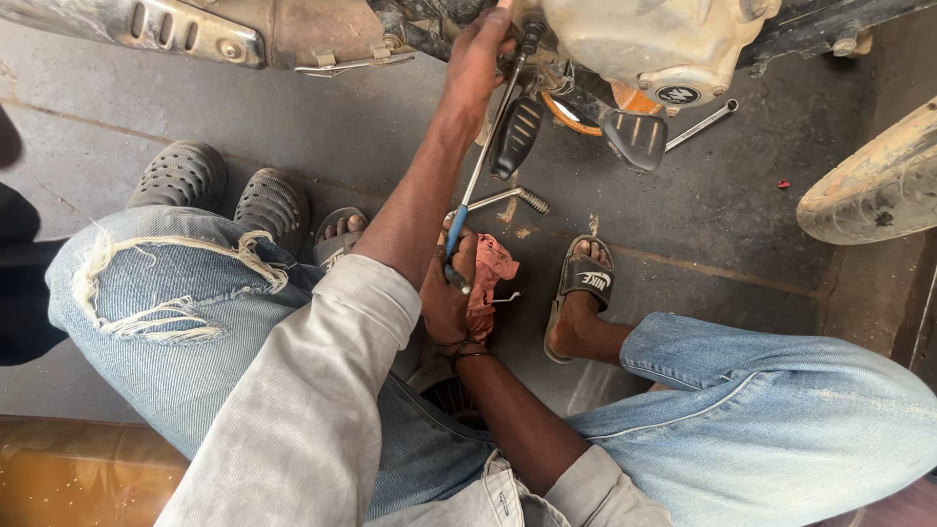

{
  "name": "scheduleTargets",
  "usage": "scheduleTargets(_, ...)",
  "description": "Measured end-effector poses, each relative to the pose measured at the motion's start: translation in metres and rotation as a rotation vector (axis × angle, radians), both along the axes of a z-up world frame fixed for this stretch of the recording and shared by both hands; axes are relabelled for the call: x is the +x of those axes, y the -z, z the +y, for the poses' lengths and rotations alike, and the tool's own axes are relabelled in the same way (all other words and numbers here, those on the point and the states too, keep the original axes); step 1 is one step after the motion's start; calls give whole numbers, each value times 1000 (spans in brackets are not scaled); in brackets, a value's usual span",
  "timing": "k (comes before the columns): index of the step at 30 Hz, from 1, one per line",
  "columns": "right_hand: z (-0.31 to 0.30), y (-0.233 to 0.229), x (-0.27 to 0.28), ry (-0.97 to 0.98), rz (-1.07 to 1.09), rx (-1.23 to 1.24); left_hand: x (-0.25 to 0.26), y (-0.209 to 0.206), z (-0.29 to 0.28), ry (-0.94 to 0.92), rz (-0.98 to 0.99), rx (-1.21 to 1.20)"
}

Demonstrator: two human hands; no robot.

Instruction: The person uses a socket T-handle wrench and a screwdriver to loosen and remove bolts from a motorcycle engine casing while working near the exhaust pipe.

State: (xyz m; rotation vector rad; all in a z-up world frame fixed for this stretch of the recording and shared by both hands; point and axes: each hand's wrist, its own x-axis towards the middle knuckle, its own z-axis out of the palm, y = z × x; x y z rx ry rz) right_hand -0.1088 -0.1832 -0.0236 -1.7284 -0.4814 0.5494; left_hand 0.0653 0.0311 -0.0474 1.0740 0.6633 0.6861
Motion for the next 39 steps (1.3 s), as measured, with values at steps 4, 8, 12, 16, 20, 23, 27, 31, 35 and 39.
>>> scheduleTargets(4, -5, 13, -6, -80, -2, 115, 3, -17, -9, 65, 213, 191)
scheduleTargets(8, -11, 30, -13, -200, -55, 205, 8, -21, -10, 85, 346, 259)
scheduleTargets(12, -9, 43, -11, -202, -65, 235, 7, -10, -2, 130, 105, 218)
scheduleTargets(16, -2, 35, -13, -153, 77, 315, 12, 0, 3, 138, 54, 260)
scheduleTargets(20, 0, 9, -12, -126, 123, 376, 10, -5, 0, 84, 290, 350)
scheduleTargets(23, 1, -6, -9, 21, 282, 235, 3, -10, 1, 71, 306, 387)
scheduleTargets(27, 3, -5, -12, -73, 147, 252, 4, -15, 0, 38, 267, 441)
scheduleTargets(31, -1, 9, -20, -200, 32, 276, -3, -10, -10, -105, 249, 447)
scheduleTargets(35, 5, 6, -16, -145, 92, 285, -6, -4, -15, -254, 250, 791)
scheduleTargets(39, 12, 0, -13, -121, 213, 299, -5, -1, -19, -153, 188, 543)
